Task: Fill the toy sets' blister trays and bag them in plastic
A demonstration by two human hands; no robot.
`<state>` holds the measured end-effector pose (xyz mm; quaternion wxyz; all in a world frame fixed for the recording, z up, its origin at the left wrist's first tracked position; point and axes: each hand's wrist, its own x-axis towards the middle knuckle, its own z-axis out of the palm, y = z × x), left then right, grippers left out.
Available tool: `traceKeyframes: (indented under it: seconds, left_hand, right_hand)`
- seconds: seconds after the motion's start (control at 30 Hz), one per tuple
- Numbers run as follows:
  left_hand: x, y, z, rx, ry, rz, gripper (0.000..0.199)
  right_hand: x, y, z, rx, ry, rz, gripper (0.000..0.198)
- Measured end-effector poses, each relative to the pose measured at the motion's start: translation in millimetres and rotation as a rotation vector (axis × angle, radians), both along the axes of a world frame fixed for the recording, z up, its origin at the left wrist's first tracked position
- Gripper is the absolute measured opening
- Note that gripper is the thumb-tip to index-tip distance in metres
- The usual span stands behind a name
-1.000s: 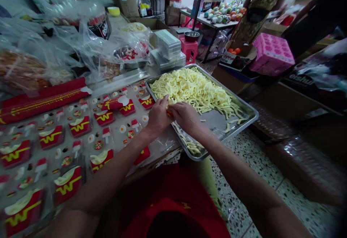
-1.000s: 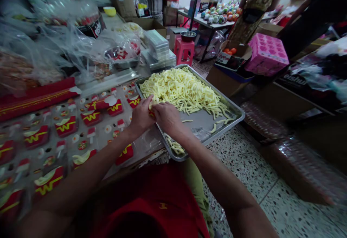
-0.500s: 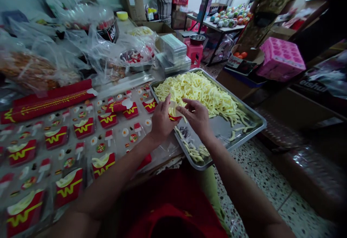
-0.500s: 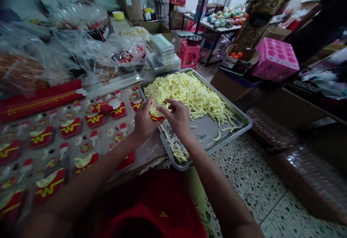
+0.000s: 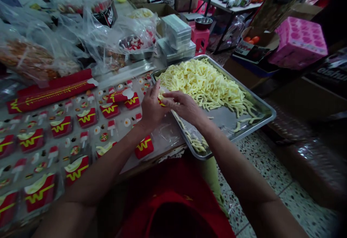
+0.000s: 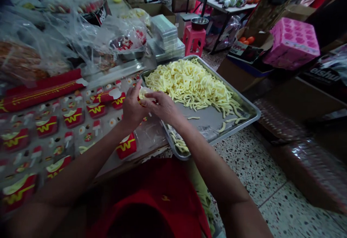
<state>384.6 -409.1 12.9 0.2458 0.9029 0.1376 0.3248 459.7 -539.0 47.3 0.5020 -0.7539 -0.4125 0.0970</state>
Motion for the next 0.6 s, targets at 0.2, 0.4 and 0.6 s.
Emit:
traceKeyframes:
  seconds: [0.2,0.4,0.6]
  left_hand:
    - [-36.7,10.6,7.3,-0.051,0.171,-0.135,0.104]
    - [-104.7,-15.4,4.2,-0.011,0.383,-0.033,0.131]
    - [-117.9,-48.5,-22.9,0.092,0.584,-0.001,0.118]
  right_hand:
    - [-6.4,-3.3,-18.6,-0.086,0.275,0.060,0.026]
    - [17.4,-18.1,-2.0,-0.455,-0.033,0.409,0.017]
    - [-13.6,-9.1,-6.1,-0.684,-0.595,0.606,0.022]
